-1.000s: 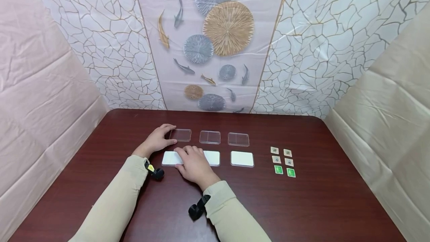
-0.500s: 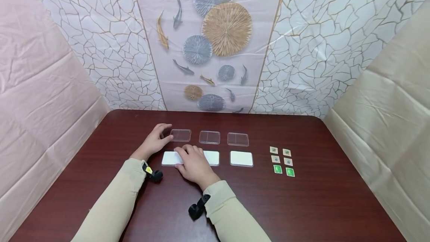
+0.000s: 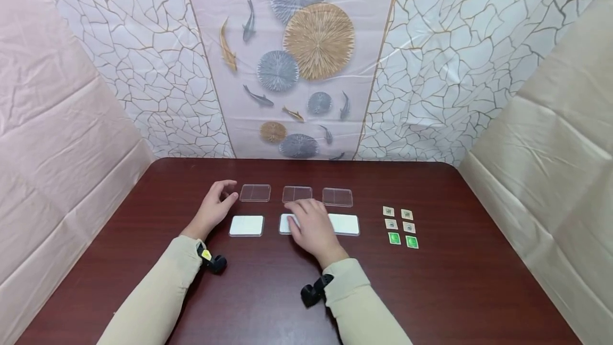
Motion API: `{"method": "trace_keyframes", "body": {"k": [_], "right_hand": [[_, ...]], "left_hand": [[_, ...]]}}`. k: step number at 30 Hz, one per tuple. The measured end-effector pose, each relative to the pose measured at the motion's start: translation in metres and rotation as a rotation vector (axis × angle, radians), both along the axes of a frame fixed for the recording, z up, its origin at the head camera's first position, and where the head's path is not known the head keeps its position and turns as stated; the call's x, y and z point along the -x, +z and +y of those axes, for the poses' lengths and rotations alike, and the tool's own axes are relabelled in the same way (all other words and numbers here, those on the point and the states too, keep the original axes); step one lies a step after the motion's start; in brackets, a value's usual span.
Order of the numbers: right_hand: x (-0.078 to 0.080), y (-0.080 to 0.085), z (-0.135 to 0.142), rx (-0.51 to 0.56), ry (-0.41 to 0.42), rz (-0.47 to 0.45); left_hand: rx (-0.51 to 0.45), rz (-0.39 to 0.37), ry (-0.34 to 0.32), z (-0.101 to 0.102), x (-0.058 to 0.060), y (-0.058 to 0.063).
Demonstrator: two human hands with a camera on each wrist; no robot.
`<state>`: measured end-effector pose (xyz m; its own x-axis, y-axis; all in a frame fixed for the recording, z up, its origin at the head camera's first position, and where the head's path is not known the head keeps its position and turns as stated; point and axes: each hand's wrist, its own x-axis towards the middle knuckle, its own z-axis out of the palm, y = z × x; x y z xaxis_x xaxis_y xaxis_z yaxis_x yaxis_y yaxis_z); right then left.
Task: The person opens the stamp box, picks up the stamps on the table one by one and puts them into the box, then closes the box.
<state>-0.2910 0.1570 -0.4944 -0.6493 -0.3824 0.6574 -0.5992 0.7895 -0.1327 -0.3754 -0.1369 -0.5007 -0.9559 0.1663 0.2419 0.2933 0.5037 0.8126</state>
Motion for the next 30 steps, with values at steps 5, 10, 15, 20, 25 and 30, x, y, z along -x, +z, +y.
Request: {"method": "trace_keyframes", "body": {"k": [5, 10, 15, 20, 25, 30], "right_hand": [[-0.002, -0.002, 0.039, 0.042, -0.027, 0.052], [-0.002, -0.004, 0.078, 0.054, -0.090, 0.052], [-0.003, -0.005, 0.115, 0.088, -0.164, 0.046], [0.000, -0.006, 0.146, 0.131, -0.253, 0.010], [0.002, -0.005, 0.170, 0.155, -0.333, -0.024], [-0.001, 0.000, 0.188, 0.173, -0.407, -0.120]], "left_hand": [[-0.003, 0.031, 0.003, -0.004, -0.008, 0.000], [-0.077, 0.062, 0.037, -0.004, -0.013, 0.003], [-0.174, 0.158, 0.062, 0.005, -0.016, 0.005], [-0.148, 0.313, 0.045, 0.025, -0.022, 0.011], [-0.093, 0.423, 0.034, 0.050, -0.029, 0.014], [-0.012, 0.488, 0.025, 0.079, -0.041, 0.014]]}}
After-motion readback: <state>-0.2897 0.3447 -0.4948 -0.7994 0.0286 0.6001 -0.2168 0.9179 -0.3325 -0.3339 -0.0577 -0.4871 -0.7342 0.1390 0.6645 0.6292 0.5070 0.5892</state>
